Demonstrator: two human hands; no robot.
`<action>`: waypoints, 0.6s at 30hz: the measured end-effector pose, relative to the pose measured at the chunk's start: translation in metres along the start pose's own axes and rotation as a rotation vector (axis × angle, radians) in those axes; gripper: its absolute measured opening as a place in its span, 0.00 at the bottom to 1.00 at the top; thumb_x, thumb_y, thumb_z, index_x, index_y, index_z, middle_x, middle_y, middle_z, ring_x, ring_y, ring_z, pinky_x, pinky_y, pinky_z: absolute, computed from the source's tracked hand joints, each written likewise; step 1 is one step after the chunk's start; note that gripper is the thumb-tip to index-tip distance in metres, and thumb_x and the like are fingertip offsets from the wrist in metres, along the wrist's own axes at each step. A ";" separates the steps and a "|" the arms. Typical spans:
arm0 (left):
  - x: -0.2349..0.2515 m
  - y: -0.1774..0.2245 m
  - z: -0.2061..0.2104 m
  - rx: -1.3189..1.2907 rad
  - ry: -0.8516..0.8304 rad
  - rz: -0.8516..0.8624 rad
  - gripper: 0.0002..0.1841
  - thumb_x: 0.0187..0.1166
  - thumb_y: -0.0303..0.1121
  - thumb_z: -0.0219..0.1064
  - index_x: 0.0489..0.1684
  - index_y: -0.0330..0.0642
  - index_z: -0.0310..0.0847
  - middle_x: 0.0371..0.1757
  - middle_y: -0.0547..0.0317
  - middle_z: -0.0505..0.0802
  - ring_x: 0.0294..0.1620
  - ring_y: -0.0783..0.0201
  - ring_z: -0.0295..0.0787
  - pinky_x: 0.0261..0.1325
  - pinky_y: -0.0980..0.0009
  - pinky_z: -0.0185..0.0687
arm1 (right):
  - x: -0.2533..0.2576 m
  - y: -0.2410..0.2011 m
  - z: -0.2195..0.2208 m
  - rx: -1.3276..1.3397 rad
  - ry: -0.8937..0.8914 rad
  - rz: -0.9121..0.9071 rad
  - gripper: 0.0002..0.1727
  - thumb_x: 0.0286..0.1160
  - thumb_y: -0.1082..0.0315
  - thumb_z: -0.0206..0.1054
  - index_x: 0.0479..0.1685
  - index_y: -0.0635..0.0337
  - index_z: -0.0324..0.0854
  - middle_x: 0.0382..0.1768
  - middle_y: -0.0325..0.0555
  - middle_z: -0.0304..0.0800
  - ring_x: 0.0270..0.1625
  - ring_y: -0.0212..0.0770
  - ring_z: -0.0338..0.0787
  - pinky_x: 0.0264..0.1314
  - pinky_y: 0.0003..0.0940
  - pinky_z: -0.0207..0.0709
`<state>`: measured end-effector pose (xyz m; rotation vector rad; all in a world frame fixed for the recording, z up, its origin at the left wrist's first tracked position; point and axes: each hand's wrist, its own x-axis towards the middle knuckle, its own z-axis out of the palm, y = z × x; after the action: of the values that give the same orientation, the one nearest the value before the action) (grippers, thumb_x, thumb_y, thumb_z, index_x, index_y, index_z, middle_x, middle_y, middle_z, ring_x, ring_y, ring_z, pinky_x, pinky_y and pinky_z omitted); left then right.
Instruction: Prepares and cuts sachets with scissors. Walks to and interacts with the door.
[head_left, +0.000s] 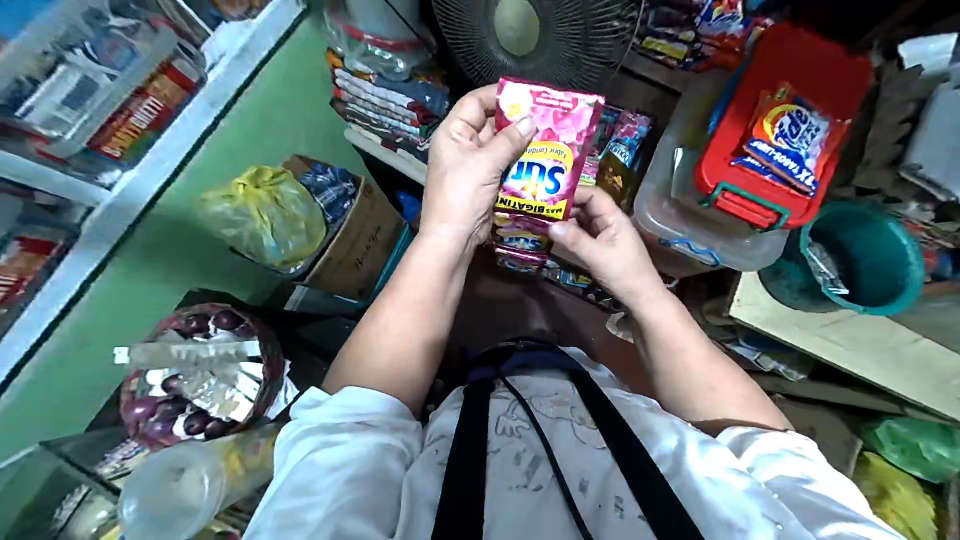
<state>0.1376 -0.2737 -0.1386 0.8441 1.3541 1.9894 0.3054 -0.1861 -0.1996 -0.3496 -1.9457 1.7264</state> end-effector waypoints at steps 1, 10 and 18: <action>0.001 -0.001 0.000 -0.030 0.024 -0.021 0.15 0.80 0.19 0.66 0.63 0.31 0.75 0.47 0.49 0.93 0.45 0.58 0.95 0.53 0.61 0.94 | 0.001 0.003 0.002 -0.027 -0.017 0.038 0.24 0.76 0.71 0.71 0.70 0.67 0.75 0.58 0.48 0.90 0.58 0.35 0.92 0.64 0.32 0.87; 0.003 -0.010 -0.011 -0.125 0.040 -0.428 0.13 0.88 0.29 0.60 0.65 0.36 0.75 0.50 0.49 0.93 0.49 0.56 0.95 0.54 0.59 0.93 | -0.004 -0.008 -0.002 -0.190 0.144 -0.243 0.09 0.82 0.72 0.67 0.49 0.67 0.90 0.50 0.47 0.93 0.57 0.32 0.91 0.66 0.30 0.83; -0.009 -0.026 -0.018 0.558 -0.112 0.092 0.21 0.82 0.48 0.66 0.61 0.39 0.78 0.62 0.51 0.83 0.58 0.63 0.84 0.59 0.64 0.84 | 0.003 -0.059 -0.016 -0.024 0.203 -0.270 0.05 0.85 0.72 0.63 0.47 0.63 0.84 0.39 0.36 0.94 0.43 0.29 0.94 0.52 0.30 0.91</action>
<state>0.1326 -0.2823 -0.1699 1.2619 1.8636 1.6093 0.3197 -0.1799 -0.1400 -0.2466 -1.7782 1.4385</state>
